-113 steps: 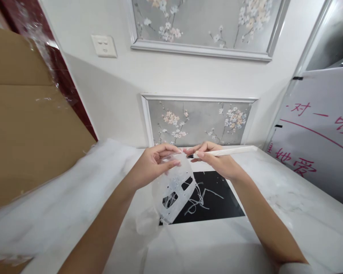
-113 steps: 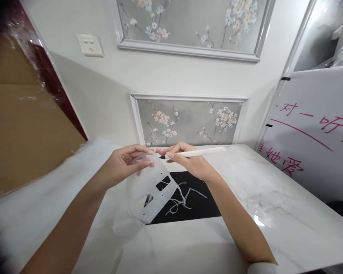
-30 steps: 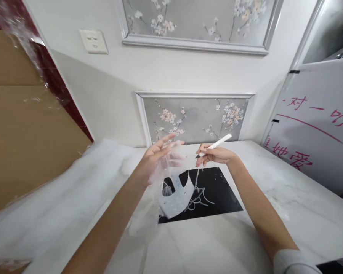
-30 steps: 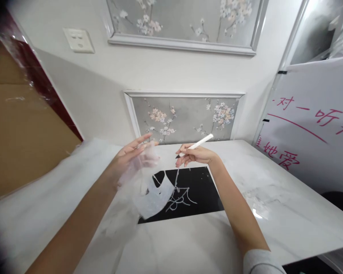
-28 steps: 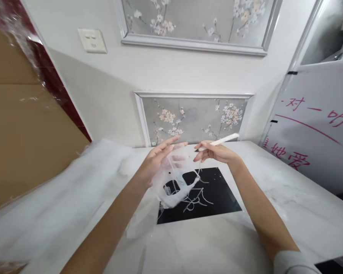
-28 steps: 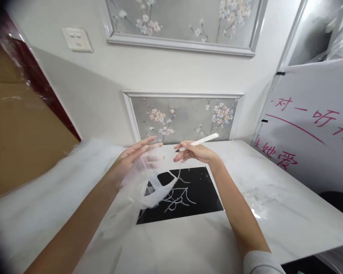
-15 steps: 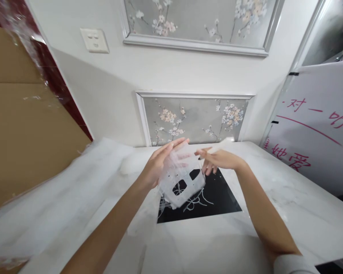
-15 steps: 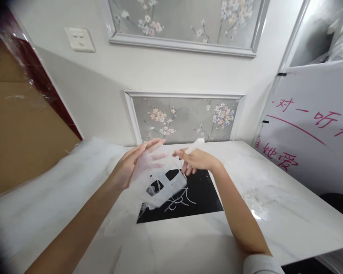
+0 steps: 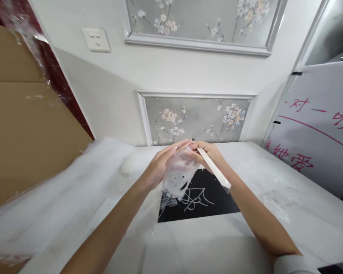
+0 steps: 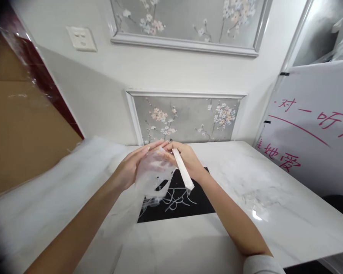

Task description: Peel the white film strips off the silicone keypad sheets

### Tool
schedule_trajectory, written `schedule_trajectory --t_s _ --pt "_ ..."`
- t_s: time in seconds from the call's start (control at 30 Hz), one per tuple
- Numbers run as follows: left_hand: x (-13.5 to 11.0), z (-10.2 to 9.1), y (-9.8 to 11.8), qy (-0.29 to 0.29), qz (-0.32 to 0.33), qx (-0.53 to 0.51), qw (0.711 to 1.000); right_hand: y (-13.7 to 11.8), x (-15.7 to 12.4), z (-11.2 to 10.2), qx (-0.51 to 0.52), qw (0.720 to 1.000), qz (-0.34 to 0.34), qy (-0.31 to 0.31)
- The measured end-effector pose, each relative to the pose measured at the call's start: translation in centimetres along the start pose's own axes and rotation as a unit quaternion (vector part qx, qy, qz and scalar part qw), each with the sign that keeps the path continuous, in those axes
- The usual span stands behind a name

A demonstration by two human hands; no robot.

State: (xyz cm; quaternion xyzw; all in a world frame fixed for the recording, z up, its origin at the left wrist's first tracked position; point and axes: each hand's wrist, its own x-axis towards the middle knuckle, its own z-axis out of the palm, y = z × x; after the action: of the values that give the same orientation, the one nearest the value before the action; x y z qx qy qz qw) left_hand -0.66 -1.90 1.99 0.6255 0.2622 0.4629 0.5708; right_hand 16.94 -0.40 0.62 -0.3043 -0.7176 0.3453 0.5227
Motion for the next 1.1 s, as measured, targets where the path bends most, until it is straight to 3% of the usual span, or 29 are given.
schedule_trajectory --t_s 0.13,0.33,0.47,0.57,0.7,0.8,0.87,0.93,1.03,1.1 --pt "-0.1 -0.1 0.4 0.011 0.004 -0.028 1.0 0.2 -0.2 -0.4 -0.014 0.999 -0.017 0.047" --pt "0.4 -0.4 0.9 0.137 0.077 -0.096 0.983 -1.0 -0.4 -1.4 0.022 0.994 -0.07 0.079" --pt "0.3 -0.3 1.3 0.191 0.119 -0.105 0.969 -1.7 -0.5 -1.2 0.039 0.988 -0.086 0.12" --pt "-0.1 -0.1 1.6 0.168 0.129 -0.065 0.975 -1.6 -0.7 -0.8 0.05 0.988 -0.082 0.117" --pt "-0.8 0.2 1.8 0.063 0.068 0.103 0.99 -1.2 -0.8 -0.1 0.047 0.993 -0.063 0.083" --pt "-0.8 0.1 1.6 0.082 0.048 0.201 0.975 -1.2 -0.7 0.1 0.041 0.997 -0.033 0.061" --pt "-0.6 -0.2 1.5 0.12 0.071 0.191 0.972 -0.9 -0.4 -0.1 0.08 0.997 0.006 -0.003" --pt "-0.5 -0.8 1.7 0.166 0.112 0.167 0.965 -0.2 -0.1 -0.5 0.123 0.981 0.048 -0.142" --pt "-0.5 -1.9 2.7 0.217 0.175 0.149 0.949 1.3 0.4 -1.2 0.096 0.921 0.099 -0.365" --pt "-0.6 -2.5 3.5 0.237 0.208 0.148 0.938 2.1 0.5 -1.5 0.077 0.894 0.128 -0.423"
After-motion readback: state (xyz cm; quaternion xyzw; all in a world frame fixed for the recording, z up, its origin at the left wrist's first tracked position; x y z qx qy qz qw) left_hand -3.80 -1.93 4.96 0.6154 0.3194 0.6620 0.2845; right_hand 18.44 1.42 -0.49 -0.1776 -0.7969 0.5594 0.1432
